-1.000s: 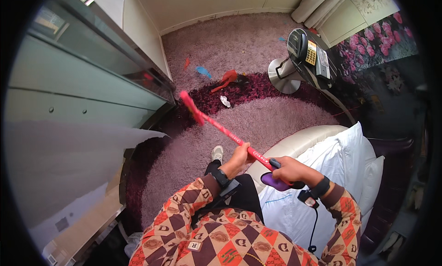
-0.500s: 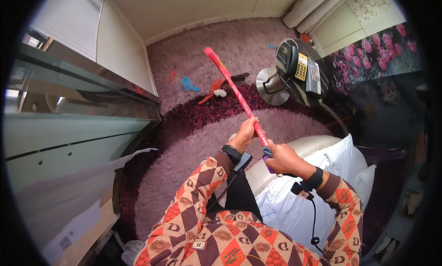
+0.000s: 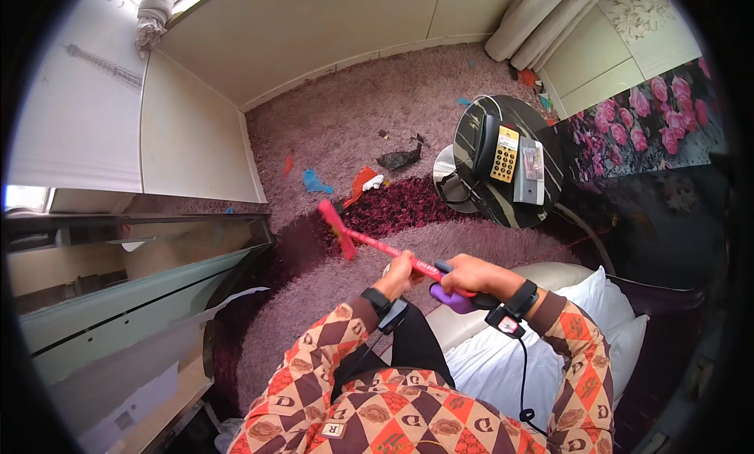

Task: The person sweeps a carpeted floor with a red broom, then wipes the window sill and a floral-patterned wall with a purple cloth. The person moves between the floor and the window area to complete the cleaning.

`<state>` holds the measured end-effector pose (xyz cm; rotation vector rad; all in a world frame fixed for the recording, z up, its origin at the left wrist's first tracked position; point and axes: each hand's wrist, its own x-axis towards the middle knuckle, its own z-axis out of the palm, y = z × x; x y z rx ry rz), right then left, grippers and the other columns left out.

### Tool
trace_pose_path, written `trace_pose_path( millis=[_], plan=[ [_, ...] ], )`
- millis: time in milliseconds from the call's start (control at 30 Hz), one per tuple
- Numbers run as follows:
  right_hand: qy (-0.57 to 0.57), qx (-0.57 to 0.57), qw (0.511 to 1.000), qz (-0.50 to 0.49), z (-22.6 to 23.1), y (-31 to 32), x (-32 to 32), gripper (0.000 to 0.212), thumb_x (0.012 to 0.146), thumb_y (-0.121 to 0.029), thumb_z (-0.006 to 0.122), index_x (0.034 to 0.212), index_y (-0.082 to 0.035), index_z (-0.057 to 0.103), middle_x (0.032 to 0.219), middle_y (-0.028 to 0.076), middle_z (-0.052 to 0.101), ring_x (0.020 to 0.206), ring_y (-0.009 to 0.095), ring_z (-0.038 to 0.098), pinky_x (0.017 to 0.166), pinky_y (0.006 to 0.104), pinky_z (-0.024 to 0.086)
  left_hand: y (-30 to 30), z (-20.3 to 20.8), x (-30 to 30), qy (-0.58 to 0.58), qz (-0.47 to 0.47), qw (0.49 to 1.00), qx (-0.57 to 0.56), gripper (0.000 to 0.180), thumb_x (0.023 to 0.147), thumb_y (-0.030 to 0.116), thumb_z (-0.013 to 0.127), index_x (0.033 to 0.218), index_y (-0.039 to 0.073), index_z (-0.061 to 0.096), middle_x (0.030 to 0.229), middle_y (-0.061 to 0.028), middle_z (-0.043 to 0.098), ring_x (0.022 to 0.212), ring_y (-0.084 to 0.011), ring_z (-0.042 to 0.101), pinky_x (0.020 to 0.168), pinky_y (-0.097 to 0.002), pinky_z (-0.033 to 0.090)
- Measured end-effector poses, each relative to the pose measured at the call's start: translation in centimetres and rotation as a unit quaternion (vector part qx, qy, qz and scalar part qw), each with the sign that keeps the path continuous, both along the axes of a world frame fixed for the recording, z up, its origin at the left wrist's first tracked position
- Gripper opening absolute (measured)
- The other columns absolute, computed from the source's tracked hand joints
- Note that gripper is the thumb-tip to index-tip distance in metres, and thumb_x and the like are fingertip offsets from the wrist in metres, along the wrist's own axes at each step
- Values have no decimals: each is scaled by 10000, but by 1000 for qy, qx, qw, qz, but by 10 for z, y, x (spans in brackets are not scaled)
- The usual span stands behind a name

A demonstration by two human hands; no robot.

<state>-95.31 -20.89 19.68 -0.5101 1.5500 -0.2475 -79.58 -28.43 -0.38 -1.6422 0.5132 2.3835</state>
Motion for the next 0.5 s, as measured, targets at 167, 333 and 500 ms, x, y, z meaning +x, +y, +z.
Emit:
trace_pose_path(
  millis=[167, 333, 500],
  plan=[
    [134, -35, 990, -34, 31, 4, -51, 302, 781, -161, 656, 1020, 24, 671, 732, 152, 695, 692, 251, 692, 674, 386, 539, -18, -5, -131, 116, -23, 993, -30, 213, 976, 283, 531, 925, 77, 551, 757, -89, 611, 665, -272, 660, 646, -453, 586],
    [288, -111, 951, 27, 39, 43, -64, 437, 825, -179, 628, 1226, -8, 596, 713, 210, 687, 698, 335, 727, 681, 444, 568, -11, 29, -184, 234, 15, 968, -88, 215, 978, 272, 552, 966, 62, 511, 713, -96, 582, 609, -282, 658, 607, -429, 585],
    [77, -82, 991, -70, 58, 44, -87, 420, 820, -173, 662, 1235, -114, 626, 724, 101, 667, 647, 204, 663, 630, 365, 529, 6, 28, -143, 129, -4, 982, -140, 233, 980, 319, 536, 915, 97, 514, 733, -50, 571, 617, -210, 613, 599, -400, 567]
  ],
)
